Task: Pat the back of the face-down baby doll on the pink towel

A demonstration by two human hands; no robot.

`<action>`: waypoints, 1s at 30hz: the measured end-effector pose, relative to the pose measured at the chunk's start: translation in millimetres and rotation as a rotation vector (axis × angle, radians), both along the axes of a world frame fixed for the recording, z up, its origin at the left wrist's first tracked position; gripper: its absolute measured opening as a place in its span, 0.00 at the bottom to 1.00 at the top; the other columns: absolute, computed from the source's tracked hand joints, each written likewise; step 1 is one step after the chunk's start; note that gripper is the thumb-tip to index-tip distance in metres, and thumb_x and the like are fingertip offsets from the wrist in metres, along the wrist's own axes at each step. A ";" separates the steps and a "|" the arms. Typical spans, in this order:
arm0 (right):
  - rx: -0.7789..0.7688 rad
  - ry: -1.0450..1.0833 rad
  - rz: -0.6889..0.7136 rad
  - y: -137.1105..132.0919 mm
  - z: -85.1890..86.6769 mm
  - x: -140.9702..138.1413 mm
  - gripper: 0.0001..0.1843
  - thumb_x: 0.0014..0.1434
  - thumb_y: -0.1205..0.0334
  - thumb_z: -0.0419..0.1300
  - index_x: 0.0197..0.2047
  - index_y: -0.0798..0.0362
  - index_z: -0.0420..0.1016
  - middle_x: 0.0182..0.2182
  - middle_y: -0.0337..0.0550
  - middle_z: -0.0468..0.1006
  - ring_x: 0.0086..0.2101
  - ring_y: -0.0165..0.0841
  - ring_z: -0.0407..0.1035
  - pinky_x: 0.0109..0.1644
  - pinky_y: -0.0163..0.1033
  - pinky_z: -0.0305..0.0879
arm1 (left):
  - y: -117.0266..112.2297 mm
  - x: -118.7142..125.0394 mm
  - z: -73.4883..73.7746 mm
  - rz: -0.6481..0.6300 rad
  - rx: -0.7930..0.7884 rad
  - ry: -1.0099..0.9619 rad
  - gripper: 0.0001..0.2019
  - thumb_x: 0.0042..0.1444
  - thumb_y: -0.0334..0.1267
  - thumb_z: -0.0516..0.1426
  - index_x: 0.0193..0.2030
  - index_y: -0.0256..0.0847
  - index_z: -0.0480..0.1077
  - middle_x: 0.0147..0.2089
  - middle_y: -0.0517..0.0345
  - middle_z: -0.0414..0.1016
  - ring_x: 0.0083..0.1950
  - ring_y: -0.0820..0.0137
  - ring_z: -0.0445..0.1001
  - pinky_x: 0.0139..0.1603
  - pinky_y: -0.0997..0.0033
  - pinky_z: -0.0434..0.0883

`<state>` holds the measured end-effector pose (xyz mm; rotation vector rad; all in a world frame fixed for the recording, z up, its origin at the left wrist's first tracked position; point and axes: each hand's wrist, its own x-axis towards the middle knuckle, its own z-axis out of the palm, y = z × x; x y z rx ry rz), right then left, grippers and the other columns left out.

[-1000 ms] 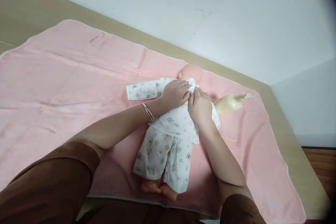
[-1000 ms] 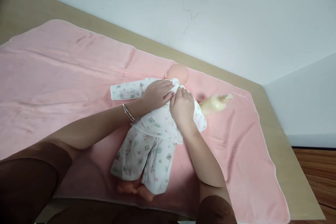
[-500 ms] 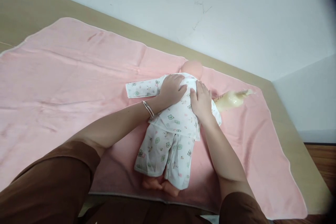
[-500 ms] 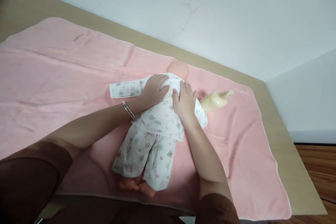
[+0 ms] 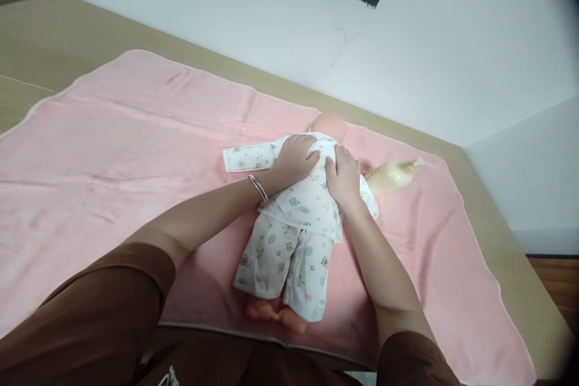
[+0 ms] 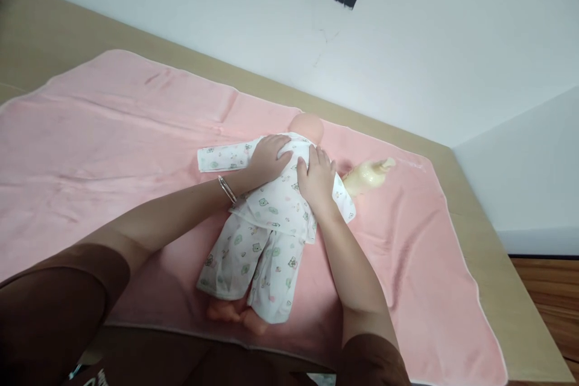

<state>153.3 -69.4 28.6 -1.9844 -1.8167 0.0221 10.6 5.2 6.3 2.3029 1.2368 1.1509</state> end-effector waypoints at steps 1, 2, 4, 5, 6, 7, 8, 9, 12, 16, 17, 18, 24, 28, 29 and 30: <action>0.000 0.001 0.000 0.1 -0.3 0.1 0.30 0.71 0.51 0.41 0.70 0.56 0.59 0.69 0.58 0.63 0.69 0.47 0.54 0.71 0.64 0.45 | 0.0 -0.2 0.2 0.000 -0.002 0.001 0.15 0.58 0.37 0.52 0.48 0.38 0.75 0.54 0.47 0.79 0.56 0.57 0.74 0.64 0.54 0.67; -0.003 0.002 -0.001 0.1 -0.4 0.2 0.30 0.71 0.51 0.41 0.70 0.56 0.59 0.69 0.57 0.63 0.69 0.47 0.54 0.71 0.64 0.45 | -0.2 -0.4 0.7 -0.001 -0.005 0.001 0.15 0.58 0.37 0.52 0.48 0.38 0.75 0.54 0.47 0.79 0.56 0.57 0.74 0.64 0.55 0.67; -0.012 0.002 -0.004 0.0 -0.1 0.3 0.30 0.71 0.51 0.41 0.70 0.56 0.59 0.69 0.57 0.62 0.69 0.47 0.53 0.71 0.64 0.45 | -0.8 -0.9 2.2 -0.008 -0.008 0.000 0.15 0.58 0.37 0.51 0.48 0.38 0.75 0.54 0.47 0.79 0.56 0.58 0.75 0.64 0.55 0.67; -0.014 0.001 -0.004 -0.1 0.1 0.3 0.31 0.71 0.51 0.41 0.70 0.56 0.59 0.69 0.57 0.62 0.69 0.47 0.53 0.71 0.64 0.45 | -1.1 -1.2 3.1 -0.012 -0.008 0.000 0.15 0.58 0.37 0.51 0.48 0.38 0.75 0.54 0.47 0.79 0.56 0.58 0.75 0.64 0.55 0.67; -0.014 -0.001 -0.005 -0.1 0.5 0.3 0.31 0.71 0.51 0.41 0.70 0.56 0.59 0.69 0.57 0.62 0.69 0.47 0.53 0.71 0.63 0.45 | -1.6 -1.4 4.0 -0.014 -0.009 0.000 0.16 0.58 0.36 0.51 0.49 0.37 0.75 0.54 0.47 0.79 0.56 0.58 0.75 0.64 0.55 0.67; -0.012 -0.005 -0.003 -0.1 0.8 0.2 0.30 0.71 0.51 0.41 0.70 0.56 0.58 0.69 0.57 0.62 0.69 0.47 0.53 0.71 0.63 0.46 | -2.0 -1.7 5.0 -0.016 -0.011 0.002 0.16 0.58 0.36 0.51 0.49 0.37 0.75 0.55 0.47 0.79 0.56 0.58 0.75 0.63 0.55 0.67; -0.011 -0.010 0.000 0.0 1.0 0.1 0.30 0.71 0.51 0.41 0.70 0.56 0.59 0.69 0.58 0.62 0.69 0.47 0.53 0.71 0.63 0.46 | -2.6 -2.0 6.0 -0.015 -0.015 0.003 0.16 0.58 0.36 0.51 0.50 0.37 0.74 0.55 0.47 0.79 0.56 0.57 0.75 0.63 0.54 0.67; -0.009 -0.014 0.002 0.2 1.0 0.1 0.30 0.71 0.51 0.42 0.70 0.56 0.59 0.69 0.58 0.62 0.69 0.47 0.54 0.71 0.62 0.47 | -3.2 -2.5 7.0 -0.013 -0.019 0.002 0.16 0.58 0.37 0.51 0.50 0.37 0.74 0.55 0.47 0.79 0.57 0.57 0.75 0.63 0.54 0.67; -0.004 -0.020 0.001 1.1 0.2 0.3 0.30 0.71 0.52 0.42 0.69 0.56 0.60 0.68 0.57 0.64 0.68 0.46 0.55 0.71 0.62 0.48 | -5.2 -4.2 9.7 -0.022 -0.017 -0.004 0.17 0.59 0.36 0.51 0.51 0.37 0.74 0.54 0.47 0.79 0.56 0.57 0.75 0.62 0.54 0.68; 0.018 -0.020 0.002 1.1 -0.7 0.3 0.30 0.71 0.52 0.42 0.69 0.57 0.60 0.68 0.57 0.64 0.68 0.46 0.56 0.70 0.61 0.49 | -6.2 -5.3 10.7 -0.044 0.001 -0.012 0.15 0.59 0.35 0.51 0.50 0.38 0.74 0.52 0.48 0.79 0.55 0.59 0.75 0.61 0.56 0.68; 0.021 -0.027 0.001 0.1 -0.1 -0.3 0.30 0.71 0.52 0.41 0.69 0.57 0.60 0.68 0.58 0.64 0.68 0.47 0.56 0.70 0.61 0.49 | -5.7 -4.9 10.2 -0.042 0.002 -0.009 0.16 0.59 0.36 0.51 0.50 0.37 0.73 0.52 0.48 0.79 0.55 0.58 0.75 0.61 0.56 0.68; 0.024 -0.042 -0.003 -1.4 0.8 -1.3 0.30 0.71 0.52 0.41 0.69 0.58 0.60 0.68 0.58 0.65 0.68 0.48 0.56 0.70 0.61 0.49 | -4.9 -4.3 9.3 -0.036 0.003 -0.003 0.16 0.59 0.36 0.52 0.51 0.37 0.73 0.53 0.47 0.79 0.56 0.58 0.74 0.62 0.55 0.68; 0.066 -0.216 -0.072 -11.3 7.1 -10.2 0.30 0.72 0.52 0.40 0.64 0.64 0.66 0.59 0.66 0.74 0.62 0.51 0.66 0.72 0.65 0.38 | 1.1 1.8 0.6 0.028 0.032 0.047 0.18 0.57 0.37 0.54 0.53 0.36 0.72 0.54 0.44 0.77 0.57 0.55 0.73 0.62 0.54 0.67; -0.003 -0.135 -0.056 -4.7 5.3 -4.8 0.31 0.71 0.51 0.40 0.68 0.61 0.62 0.65 0.64 0.67 0.66 0.52 0.59 0.70 0.68 0.42 | 2.3 2.6 -1.2 0.044 0.046 0.088 0.17 0.57 0.38 0.54 0.51 0.36 0.73 0.50 0.44 0.77 0.53 0.54 0.74 0.58 0.53 0.69; -0.027 -0.101 -0.036 -1.8 4.9 -2.3 0.31 0.71 0.51 0.40 0.69 0.61 0.60 0.67 0.63 0.65 0.67 0.52 0.57 0.70 0.68 0.44 | 2.3 2.4 -1.1 0.038 0.047 0.091 0.16 0.58 0.38 0.53 0.50 0.36 0.73 0.49 0.44 0.78 0.52 0.54 0.74 0.57 0.53 0.69; -0.044 -0.073 -0.015 0.7 4.9 -0.1 0.31 0.71 0.52 0.41 0.70 0.60 0.59 0.68 0.62 0.63 0.68 0.51 0.55 0.69 0.67 0.46 | 2.2 2.3 -0.8 0.033 0.051 0.094 0.16 0.58 0.38 0.53 0.50 0.36 0.73 0.48 0.45 0.78 0.51 0.55 0.74 0.56 0.53 0.69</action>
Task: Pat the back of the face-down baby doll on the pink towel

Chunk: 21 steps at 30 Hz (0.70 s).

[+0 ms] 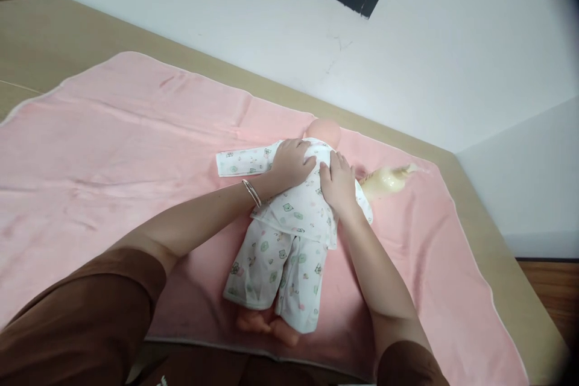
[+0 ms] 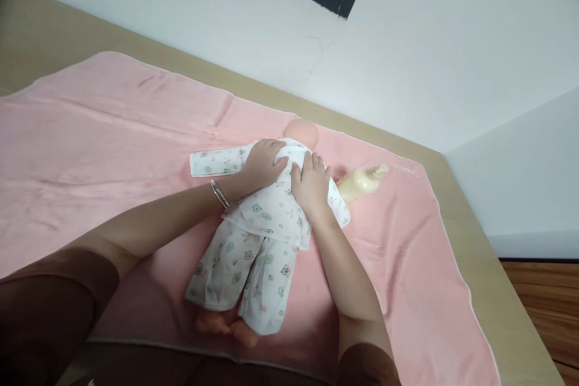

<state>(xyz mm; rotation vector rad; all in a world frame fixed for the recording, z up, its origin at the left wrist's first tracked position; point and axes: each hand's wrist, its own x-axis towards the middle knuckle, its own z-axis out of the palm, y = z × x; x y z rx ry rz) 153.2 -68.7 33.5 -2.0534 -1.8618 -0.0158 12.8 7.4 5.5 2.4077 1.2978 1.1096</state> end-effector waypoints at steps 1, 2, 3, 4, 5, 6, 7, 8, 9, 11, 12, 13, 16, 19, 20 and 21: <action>-0.009 0.018 0.017 1.8 0.6 1.3 0.31 0.71 0.52 0.41 0.70 0.60 0.58 0.68 0.61 0.62 0.69 0.50 0.54 0.70 0.66 0.47 | -0.4 -0.2 0.4 0.000 0.010 0.002 0.15 0.59 0.38 0.53 0.50 0.36 0.73 0.47 0.45 0.79 0.50 0.55 0.74 0.56 0.53 0.69; -0.010 0.024 0.028 2.3 1.8 1.4 0.31 0.70 0.54 0.41 0.70 0.59 0.58 0.68 0.60 0.63 0.69 0.49 0.54 0.70 0.64 0.48 | -1.1 -0.3 0.8 0.001 0.029 0.005 0.15 0.59 0.37 0.52 0.49 0.36 0.73 0.47 0.45 0.79 0.50 0.56 0.75 0.55 0.54 0.70; -0.007 0.016 0.036 1.5 3.4 -0.1 0.30 0.70 0.55 0.41 0.70 0.59 0.58 0.68 0.60 0.63 0.68 0.48 0.55 0.70 0.63 0.49 | -2.2 -0.5 1.1 -0.002 0.056 0.010 0.14 0.60 0.36 0.51 0.49 0.36 0.73 0.47 0.45 0.79 0.50 0.56 0.75 0.54 0.55 0.70; -0.003 -0.003 0.042 -0.8 5.5 -3.0 0.29 0.70 0.57 0.41 0.70 0.60 0.59 0.67 0.60 0.65 0.67 0.48 0.57 0.69 0.61 0.51 | -3.8 -0.8 1.6 -0.013 0.093 0.020 0.14 0.61 0.36 0.50 0.47 0.37 0.74 0.46 0.46 0.79 0.49 0.57 0.75 0.54 0.55 0.70; 0.004 -0.032 0.048 -4.3 7.7 -7.2 0.29 0.70 0.59 0.41 0.69 0.61 0.60 0.66 0.61 0.67 0.66 0.48 0.60 0.69 0.59 0.52 | -5.8 -1.1 2.0 -0.027 0.136 0.033 0.13 0.62 0.35 0.49 0.45 0.37 0.74 0.46 0.46 0.79 0.49 0.57 0.75 0.52 0.56 0.70; 0.015 -0.069 0.053 -8.6 9.8 -12.1 0.29 0.70 0.60 0.41 0.68 0.62 0.62 0.64 0.62 0.69 0.65 0.48 0.62 0.69 0.58 0.53 | -8.1 -1.5 2.5 -0.043 0.179 0.051 0.13 0.63 0.35 0.48 0.42 0.38 0.74 0.45 0.46 0.79 0.48 0.58 0.76 0.51 0.57 0.70; 0.029 -0.108 0.056 -13.1 11.7 -16.9 0.28 0.70 0.61 0.41 0.67 0.63 0.64 0.63 0.63 0.71 0.63 0.49 0.64 0.68 0.58 0.53 | -10.6 -1.9 3.1 -0.054 0.215 0.069 0.14 0.65 0.35 0.47 0.39 0.38 0.74 0.43 0.46 0.79 0.47 0.58 0.76 0.49 0.57 0.70; 0.044 -0.143 0.055 -17.0 13.0 -21.0 0.28 0.69 0.62 0.41 0.66 0.64 0.65 0.61 0.64 0.72 0.62 0.50 0.65 0.68 0.58 0.52 | -12.9 -2.2 3.8 -0.058 0.238 0.084 0.15 0.66 0.36 0.47 0.36 0.39 0.73 0.42 0.46 0.79 0.45 0.59 0.76 0.48 0.57 0.70; 0.054 -0.165 0.052 -19.7 13.7 -23.6 0.27 0.69 0.62 0.41 0.65 0.64 0.67 0.60 0.64 0.74 0.62 0.50 0.66 0.69 0.59 0.51 | -15.0 -2.5 4.5 -0.050 0.243 0.090 0.16 0.66 0.36 0.46 0.34 0.40 0.73 0.41 0.46 0.79 0.45 0.59 0.76 0.47 0.57 0.70; 0.050 -0.157 0.042 -20.2 13.3 -22.8 0.27 0.70 0.60 0.41 0.64 0.62 0.68 0.60 0.63 0.74 0.63 0.50 0.65 0.69 0.60 0.49 | -17.2 -2.4 5.7 -0.001 0.204 0.073 0.14 0.65 0.37 0.48 0.35 0.39 0.73 0.41 0.46 0.79 0.45 0.58 0.76 0.46 0.57 0.70; 0.039 -0.132 0.033 -17.7 12.2 -19.7 0.27 0.71 0.58 0.42 0.65 0.61 0.67 0.61 0.62 0.73 0.64 0.50 0.64 0.69 0.61 0.48 | -17.2 -2.1 6.1 0.029 0.168 0.056 0.12 0.64 0.37 0.49 0.37 0.39 0.73 0.42 0.46 0.80 0.45 0.58 0.76 0.47 0.57 0.70; 0.024 -0.101 0.022 -14.0 10.8 -15.2 0.28 0.71 0.56 0.42 0.65 0.61 0.66 0.63 0.62 0.71 0.65 0.50 0.62 0.70 0.61 0.48 | -16.5 -1.6 6.1 0.059 0.130 0.040 0.11 0.63 0.37 0.51 0.40 0.39 0.74 0.43 0.46 0.80 0.46 0.57 0.76 0.48 0.56 0.70; -0.025 -0.015 0.002 -1.8 6.9 -2.1 0.32 0.71 0.51 0.43 0.69 0.64 0.60 0.68 0.64 0.63 0.69 0.51 0.54 0.71 0.63 0.45 | -11.6 0.0 4.8 0.101 0.059 0.012 0.12 0.60 0.38 0.53 0.46 0.37 0.73 0.47 0.46 0.80 0.50 0.55 0.75 0.52 0.54 0.70; -0.052 0.007 0.023 -0.8 7.8 -3.0 0.32 0.71 0.53 0.42 0.70 0.63 0.57 0.69 0.62 0.61 0.69 0.51 0.52 0.71 0.63 0.46 | -8.8 0.2 3.6 0.054 0.064 0.004 0.13 0.59 0.37 0.53 0.48 0.37 0.73 0.49 0.46 0.79 0.53 0.56 0.75 0.56 0.55 0.68; -0.050 -0.010 0.032 -3.8 9.4 -6.9 0.31 0.71 0.55 0.41 0.70 0.63 0.57 0.69 0.62 0.62 0.69 0.50 0.54 0.70 0.62 0.48 | -9.3 -0.2 3.7 0.038 0.071 0.006 0.13 0.60 0.37 0.52 0.47 0.37 0.74 0.49 0.47 0.80 0.52 0.56 0.75 0.56 0.55 0.68; -0.045 -0.040 0.039 -8.0 11.3 -12.0 0.30 0.71 0.57 0.41 0.70 0.63 0.58 0.68 0.62 0.63 0.68 0.50 0.55 0.70 0.61 0.50 | -10.7 -0.7 4.2 0.028 0.079 0.011 0.13 0.60 0.37 0.51 0.45 0.38 0.74 0.48 0.47 0.80 0.51 0.57 0.76 0.55 0.55 0.69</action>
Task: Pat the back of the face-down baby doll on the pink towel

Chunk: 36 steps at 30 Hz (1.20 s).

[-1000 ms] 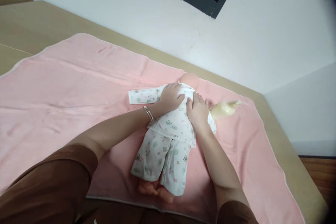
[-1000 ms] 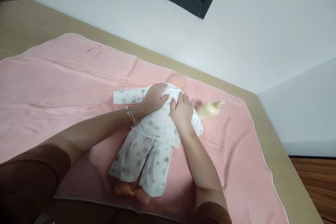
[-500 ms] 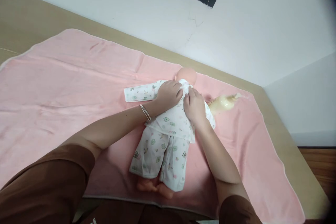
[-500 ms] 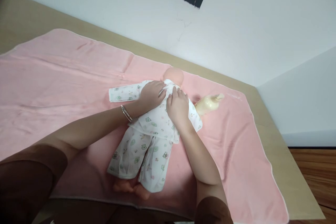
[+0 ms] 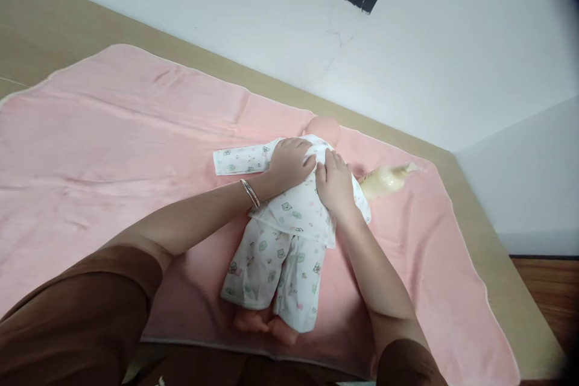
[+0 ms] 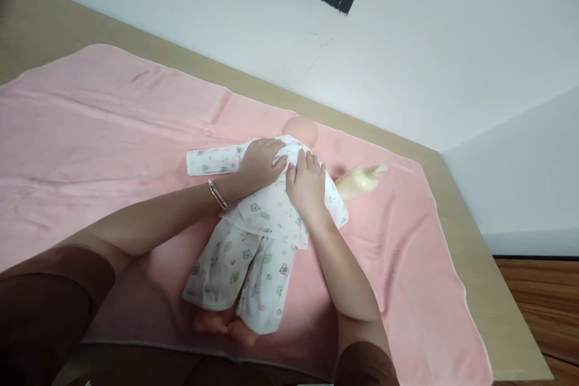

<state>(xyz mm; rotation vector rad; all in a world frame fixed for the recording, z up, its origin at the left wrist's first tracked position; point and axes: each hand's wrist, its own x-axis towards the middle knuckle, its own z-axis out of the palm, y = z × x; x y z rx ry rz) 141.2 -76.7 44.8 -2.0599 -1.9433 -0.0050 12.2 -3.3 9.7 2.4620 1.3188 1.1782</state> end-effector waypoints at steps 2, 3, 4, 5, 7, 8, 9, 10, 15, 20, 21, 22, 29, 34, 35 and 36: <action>0.015 -0.078 0.007 -9.5 4.2 -10.5 0.29 0.71 0.59 0.42 0.69 0.64 0.61 0.66 0.63 0.67 0.66 0.50 0.59 0.69 0.59 0.52 | -4.2 -1.2 1.6 0.008 0.022 0.006 0.12 0.62 0.37 0.50 0.41 0.38 0.75 0.45 0.47 0.81 0.48 0.57 0.76 0.52 0.55 0.69; 0.021 -0.113 0.003 -13.4 5.9 -14.5 0.28 0.70 0.60 0.43 0.68 0.64 0.62 0.64 0.64 0.68 0.65 0.51 0.61 0.69 0.58 0.52 | -6.3 -1.6 2.4 0.022 0.032 0.004 0.12 0.63 0.37 0.50 0.39 0.39 0.75 0.43 0.47 0.81 0.48 0.57 0.77 0.52 0.55 0.69; 0.021 -0.138 -0.004 -16.1 7.2 -17.0 0.28 0.70 0.59 0.44 0.67 0.64 0.63 0.64 0.64 0.69 0.64 0.51 0.63 0.69 0.57 0.52 | -8.1 -1.9 3.2 0.036 0.038 0.000 0.12 0.63 0.38 0.50 0.38 0.39 0.75 0.43 0.47 0.81 0.47 0.56 0.77 0.52 0.54 0.69; 0.021 -0.148 -0.013 -17.1 7.8 -17.7 0.28 0.70 0.59 0.44 0.67 0.63 0.64 0.63 0.63 0.70 0.64 0.51 0.63 0.69 0.57 0.52 | -9.1 -2.0 3.7 0.048 0.037 -0.003 0.12 0.63 0.38 0.51 0.37 0.39 0.75 0.43 0.48 0.81 0.47 0.56 0.77 0.52 0.54 0.69; 0.012 -0.137 -0.037 -14.5 6.8 -14.1 0.28 0.71 0.56 0.44 0.67 0.63 0.64 0.63 0.63 0.70 0.64 0.51 0.63 0.70 0.59 0.51 | -8.3 -1.5 3.8 0.075 0.009 -0.003 0.10 0.62 0.39 0.53 0.40 0.39 0.75 0.44 0.47 0.81 0.49 0.55 0.76 0.52 0.54 0.69; 0.005 -0.125 -0.048 -11.2 5.2 -10.3 0.30 0.71 0.54 0.43 0.68 0.63 0.63 0.64 0.64 0.69 0.66 0.51 0.61 0.70 0.60 0.50 | -6.5 -1.1 3.3 0.083 -0.012 0.000 0.10 0.61 0.39 0.53 0.42 0.39 0.75 0.46 0.47 0.81 0.50 0.55 0.76 0.53 0.54 0.69; -0.004 -0.114 -0.056 -7.3 3.2 -5.8 0.31 0.72 0.52 0.43 0.69 0.64 0.61 0.66 0.65 0.67 0.67 0.51 0.58 0.70 0.61 0.48 | -4.0 -0.6 2.6 0.079 -0.032 0.002 0.11 0.61 0.38 0.54 0.44 0.38 0.75 0.48 0.47 0.80 0.52 0.55 0.76 0.55 0.53 0.69; -0.011 -0.103 -0.058 -3.2 0.9 -1.0 0.32 0.72 0.51 0.43 0.70 0.64 0.58 0.67 0.66 0.64 0.68 0.52 0.55 0.70 0.63 0.47 | -1.0 -0.2 1.8 0.063 -0.048 0.003 0.12 0.60 0.38 0.54 0.46 0.37 0.74 0.50 0.46 0.80 0.53 0.55 0.75 0.57 0.53 0.68; 0.018 -0.030 0.058 8.2 -5.7 14.9 0.31 0.71 0.53 0.44 0.73 0.56 0.53 0.70 0.60 0.59 0.70 0.49 0.52 0.69 0.64 0.49 | 7.8 -0.1 -1.1 -0.057 -0.030 -0.010 0.14 0.60 0.35 0.53 0.50 0.36 0.74 0.52 0.47 0.79 0.54 0.57 0.75 0.59 0.55 0.68; 0.095 -0.109 0.053 -3.1 -1.4 1.5 0.27 0.71 0.56 0.44 0.67 0.59 0.64 0.62 0.61 0.72 0.62 0.49 0.66 0.68 0.60 0.52 | -1.2 -2.9 0.5 -0.062 0.101 0.044 0.14 0.65 0.35 0.48 0.41 0.38 0.76 0.46 0.47 0.81 0.49 0.57 0.76 0.51 0.55 0.69; 0.113 -0.157 0.026 -6.7 -0.6 -3.0 0.27 0.71 0.57 0.43 0.66 0.61 0.66 0.60 0.63 0.74 0.60 0.50 0.68 0.69 0.61 0.50 | -3.4 -3.3 1.0 -0.046 0.105 0.056 0.15 0.65 0.35 0.48 0.39 0.38 0.76 0.45 0.47 0.81 0.48 0.57 0.75 0.49 0.55 0.69; 0.131 -0.204 0.003 -9.9 -0.1 -6.8 0.27 0.71 0.57 0.42 0.64 0.62 0.68 0.57 0.65 0.76 0.58 0.50 0.70 0.69 0.62 0.46 | -5.2 -3.6 1.5 -0.028 0.101 0.065 0.14 0.65 0.36 0.48 0.38 0.38 0.75 0.44 0.47 0.80 0.47 0.57 0.75 0.48 0.55 0.68; 0.054 -0.124 -0.047 -3.6 -5.8 2.2 0.33 0.71 0.49 0.43 0.69 0.63 0.60 0.66 0.64 0.66 0.67 0.52 0.58 0.71 0.68 0.39 | -4.5 -1.7 5.1 0.085 -0.047 0.068 0.12 0.62 0.38 0.52 0.46 0.38 0.73 0.46 0.47 0.78 0.50 0.54 0.73 0.51 0.53 0.67; 0.030 0.002 -0.031 3.6 -11.5 10.9 0.34 0.70 0.47 0.42 0.72 0.57 0.55 0.70 0.59 0.59 0.70 0.50 0.51 0.70 0.66 0.45 | 1.9 -1.0 3.2 0.013 -0.116 0.023 0.14 0.61 0.37 0.52 0.50 0.39 0.72 0.52 0.48 0.78 0.55 0.56 0.73 0.58 0.55 0.66; 0.035 0.013 -0.030 3.4 -12.1 10.8 0.34 0.70 0.47 0.42 0.72 0.57 0.55 0.70 0.58 0.59 0.70 0.50 0.51 0.70 0.66 0.45 | 2.6 -1.1 2.8 0.011 -0.124 0.019 0.14 0.61 0.37 0.52 0.50 0.39 0.72 0.52 0.48 0.78 0.55 0.56 0.73 0.59 0.54 0.66; 0.039 0.021 -0.029 3.0 -12.6 10.6 0.34 0.70 0.47 0.42 0.72 0.57 0.55 0.70 0.58 0.60 0.70 0.51 0.51 0.70 0.66 0.45 | 3.0 -1.1 2.6 0.011 -0.130 0.017 0.14 0.61 0.37 0.52 0.50 0.39 0.72 0.52 0.48 0.78 0.55 0.56 0.73 0.59 0.54 0.66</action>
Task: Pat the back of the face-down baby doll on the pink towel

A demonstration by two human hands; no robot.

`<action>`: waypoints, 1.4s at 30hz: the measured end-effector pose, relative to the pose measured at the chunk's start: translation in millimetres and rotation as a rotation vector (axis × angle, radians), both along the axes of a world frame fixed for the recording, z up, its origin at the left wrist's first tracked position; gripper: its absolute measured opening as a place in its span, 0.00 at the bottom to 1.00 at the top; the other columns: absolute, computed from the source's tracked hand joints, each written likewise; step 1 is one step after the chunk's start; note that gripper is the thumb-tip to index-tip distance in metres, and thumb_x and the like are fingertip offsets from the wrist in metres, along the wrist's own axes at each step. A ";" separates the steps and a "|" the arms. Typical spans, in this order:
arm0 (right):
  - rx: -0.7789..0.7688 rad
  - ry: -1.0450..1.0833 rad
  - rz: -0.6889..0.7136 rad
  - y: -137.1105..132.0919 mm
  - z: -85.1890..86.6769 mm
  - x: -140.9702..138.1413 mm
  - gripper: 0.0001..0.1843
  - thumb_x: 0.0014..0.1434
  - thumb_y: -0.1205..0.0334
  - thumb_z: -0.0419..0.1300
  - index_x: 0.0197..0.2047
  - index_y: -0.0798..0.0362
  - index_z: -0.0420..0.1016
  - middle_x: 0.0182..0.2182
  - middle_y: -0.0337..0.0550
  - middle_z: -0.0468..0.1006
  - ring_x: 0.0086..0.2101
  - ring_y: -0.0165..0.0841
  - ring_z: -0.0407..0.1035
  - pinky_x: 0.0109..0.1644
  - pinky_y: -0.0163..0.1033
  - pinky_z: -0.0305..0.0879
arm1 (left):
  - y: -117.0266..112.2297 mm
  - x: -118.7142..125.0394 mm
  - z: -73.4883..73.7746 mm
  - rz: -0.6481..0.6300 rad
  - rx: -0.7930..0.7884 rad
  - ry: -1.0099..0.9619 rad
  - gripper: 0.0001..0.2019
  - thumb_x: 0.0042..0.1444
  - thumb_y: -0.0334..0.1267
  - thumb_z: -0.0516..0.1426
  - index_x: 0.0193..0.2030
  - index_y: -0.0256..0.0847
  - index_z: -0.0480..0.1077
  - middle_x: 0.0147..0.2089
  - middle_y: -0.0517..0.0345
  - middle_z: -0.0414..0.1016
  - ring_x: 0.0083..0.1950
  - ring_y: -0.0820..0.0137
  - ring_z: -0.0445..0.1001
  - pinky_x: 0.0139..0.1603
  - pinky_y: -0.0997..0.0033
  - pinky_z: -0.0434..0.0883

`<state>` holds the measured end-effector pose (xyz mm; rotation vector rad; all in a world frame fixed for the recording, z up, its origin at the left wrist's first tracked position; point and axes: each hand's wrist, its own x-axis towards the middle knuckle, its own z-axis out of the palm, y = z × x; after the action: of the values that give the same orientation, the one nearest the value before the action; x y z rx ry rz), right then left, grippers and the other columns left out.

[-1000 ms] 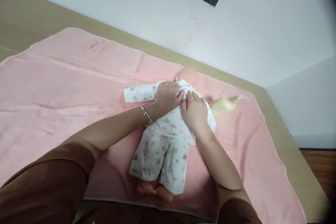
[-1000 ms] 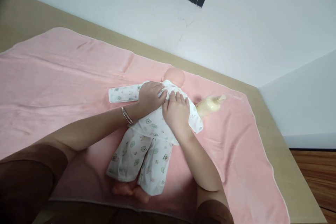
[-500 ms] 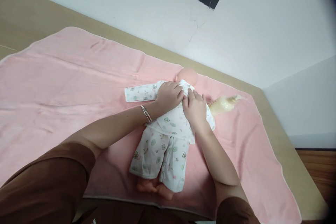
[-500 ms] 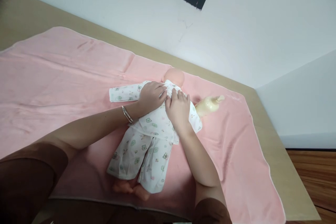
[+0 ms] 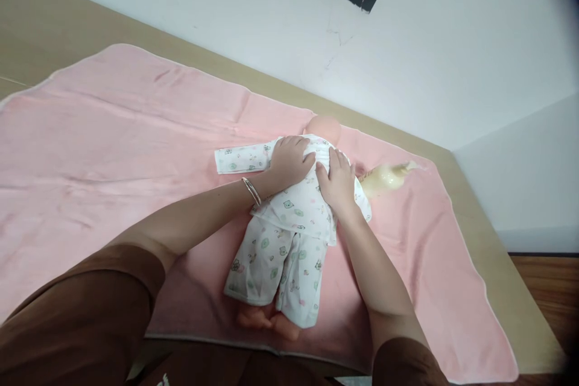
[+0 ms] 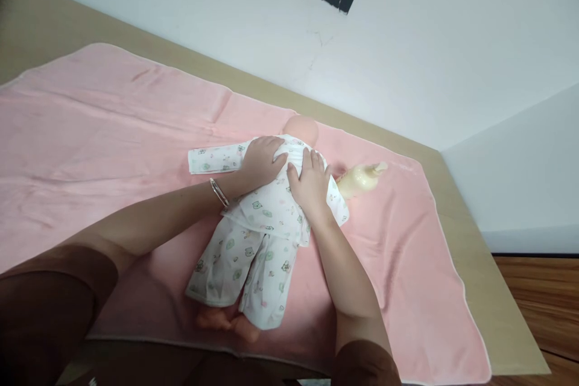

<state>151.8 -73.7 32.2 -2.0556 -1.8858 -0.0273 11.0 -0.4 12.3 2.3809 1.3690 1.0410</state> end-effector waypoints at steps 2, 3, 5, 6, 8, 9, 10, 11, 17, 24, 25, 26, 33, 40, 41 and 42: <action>0.008 0.009 0.002 -0.6 -0.8 -0.5 0.34 0.70 0.47 0.42 0.71 0.57 0.55 0.70 0.58 0.60 0.69 0.51 0.51 0.70 0.66 0.46 | 0.2 -0.1 -0.3 0.003 -0.006 -0.006 0.15 0.61 0.38 0.52 0.51 0.39 0.73 0.53 0.48 0.78 0.56 0.56 0.73 0.60 0.55 0.66; 0.013 0.012 0.002 -0.8 -1.2 -0.5 0.34 0.70 0.47 0.43 0.71 0.57 0.56 0.70 0.58 0.60 0.69 0.50 0.52 0.70 0.65 0.46 | 0.1 -0.1 -0.4 0.004 -0.005 -0.007 0.15 0.61 0.38 0.52 0.51 0.38 0.73 0.53 0.48 0.78 0.56 0.56 0.73 0.60 0.55 0.66; 0.019 0.015 0.004 -0.6 -2.0 -0.1 0.34 0.70 0.47 0.43 0.71 0.57 0.56 0.70 0.58 0.60 0.69 0.50 0.52 0.70 0.65 0.46 | -0.2 0.0 -0.6 0.006 0.000 -0.010 0.15 0.61 0.38 0.52 0.51 0.38 0.73 0.53 0.48 0.78 0.56 0.56 0.73 0.60 0.55 0.66; 0.022 0.016 0.004 -0.4 -2.4 0.2 0.34 0.70 0.47 0.43 0.71 0.56 0.56 0.70 0.58 0.61 0.69 0.50 0.52 0.70 0.65 0.46 | -0.3 0.1 -0.7 0.006 0.001 -0.012 0.15 0.61 0.38 0.52 0.51 0.38 0.73 0.53 0.48 0.78 0.56 0.56 0.74 0.60 0.55 0.66; 0.025 0.012 0.004 -0.1 -3.0 0.8 0.34 0.70 0.47 0.43 0.71 0.56 0.56 0.70 0.58 0.61 0.69 0.50 0.52 0.70 0.64 0.47 | -0.3 0.2 -1.0 0.007 0.000 -0.015 0.14 0.60 0.37 0.52 0.50 0.39 0.73 0.53 0.49 0.79 0.56 0.56 0.74 0.60 0.55 0.66; 0.024 0.006 0.003 0.0 -3.2 1.0 0.33 0.70 0.46 0.43 0.71 0.56 0.56 0.70 0.58 0.61 0.69 0.50 0.52 0.69 0.64 0.47 | -0.2 0.3 -1.1 0.007 -0.001 -0.018 0.14 0.60 0.37 0.52 0.50 0.40 0.73 0.53 0.49 0.79 0.55 0.56 0.74 0.59 0.55 0.66; 0.021 -0.005 0.001 0.0 -3.2 1.2 0.33 0.70 0.47 0.42 0.71 0.56 0.55 0.70 0.58 0.61 0.69 0.50 0.52 0.69 0.64 0.48 | 0.0 0.4 -1.3 0.007 -0.001 -0.023 0.14 0.60 0.38 0.52 0.50 0.40 0.73 0.53 0.49 0.79 0.55 0.56 0.74 0.59 0.54 0.67; 0.016 -0.019 -0.001 0.0 -3.1 1.3 0.33 0.70 0.47 0.42 0.72 0.56 0.55 0.70 0.58 0.60 0.69 0.50 0.52 0.69 0.63 0.48 | 0.2 0.5 -1.5 0.006 0.000 -0.028 0.14 0.60 0.38 0.53 0.50 0.40 0.73 0.53 0.49 0.79 0.55 0.56 0.74 0.59 0.54 0.67; -0.001 -0.072 -0.008 -2.9 1.0 -1.5 0.33 0.71 0.48 0.42 0.72 0.58 0.54 0.70 0.59 0.60 0.69 0.50 0.53 0.69 0.61 0.51 | 0.4 0.8 -2.3 0.001 0.018 -0.056 0.13 0.59 0.37 0.53 0.49 0.40 0.73 0.51 0.49 0.79 0.54 0.56 0.74 0.58 0.53 0.67; 0.023 -0.196 -0.055 -11.8 7.5 -11.3 0.34 0.72 0.48 0.39 0.71 0.63 0.57 0.64 0.67 0.68 0.64 0.55 0.62 0.68 0.65 0.46 | -5.0 0.5 -1.1 0.071 0.019 -0.005 0.12 0.61 0.39 0.53 0.48 0.39 0.72 0.47 0.46 0.77 0.52 0.54 0.73 0.55 0.53 0.68; 0.016 -0.202 -0.056 -12.1 7.8 -11.9 0.34 0.72 0.48 0.39 0.71 0.63 0.57 0.64 0.68 0.68 0.64 0.55 0.62 0.68 0.65 0.47 | -5.5 0.6 -1.1 0.073 0.022 -0.005 0.12 0.61 0.39 0.53 0.48 0.39 0.72 0.47 0.46 0.77 0.52 0.54 0.73 0.55 0.53 0.68; 0.009 -0.204 -0.058 -12.2 7.8 -12.2 0.34 0.72 0.48 0.39 0.71 0.64 0.57 0.64 0.68 0.68 0.65 0.56 0.61 0.68 0.65 0.48 | -5.7 0.7 -1.1 0.072 0.026 -0.006 0.12 0.61 0.39 0.54 0.48 0.39 0.72 0.47 0.46 0.77 0.52 0.54 0.73 0.55 0.53 0.68; -0.009 -0.101 0.002 -6.8 4.1 -3.3 0.34 0.72 0.49 0.40 0.72 0.62 0.55 0.69 0.65 0.61 0.69 0.53 0.53 0.69 0.64 0.48 | 0.6 1.4 -2.9 0.022 0.004 -0.009 0.14 0.60 0.38 0.53 0.50 0.39 0.73 0.50 0.47 0.78 0.53 0.54 0.73 0.56 0.53 0.67; 0.014 -0.140 0.125 -5.9 9.1 -0.4 0.29 0.72 0.56 0.39 0.72 0.56 0.57 0.66 0.59 0.66 0.67 0.48 0.57 0.68 0.60 0.51 | -0.2 0.8 -0.2 -0.044 0.079 0.027 0.14 0.61 0.36 0.52 0.50 0.36 0.73 0.50 0.45 0.79 0.53 0.55 0.74 0.56 0.53 0.66; 0.027 -0.174 0.116 -8.5 10.8 -4.6 0.29 0.72 0.57 0.39 0.71 0.57 0.59 0.64 0.60 0.69 0.65 0.48 0.60 0.68 0.59 0.51 | -3.7 0.2 1.7 -0.048 0.108 0.055 0.13 0.62 0.36 0.51 0.47 0.36 0.74 0.48 0.44 0.79 0.51 0.54 0.75 0.54 0.53 0.67; 0.038 -0.208 0.096 -11.5 12.4 -9.5 0.28 0.72 0.58 0.39 0.70 0.59 0.61 0.62 0.62 0.72 0.63 0.49 0.63 0.67 0.59 0.51 | -7.5 -0.4 3.6 -0.046 0.134 0.082 0.12 0.63 0.36 0.50 0.43 0.36 0.75 0.45 0.43 0.79 0.49 0.53 0.75 0.51 0.52 0.67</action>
<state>142.3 -85.2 44.6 -2.0017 -2.0864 -0.2599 10.6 -7.8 15.8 2.5650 1.3024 1.0655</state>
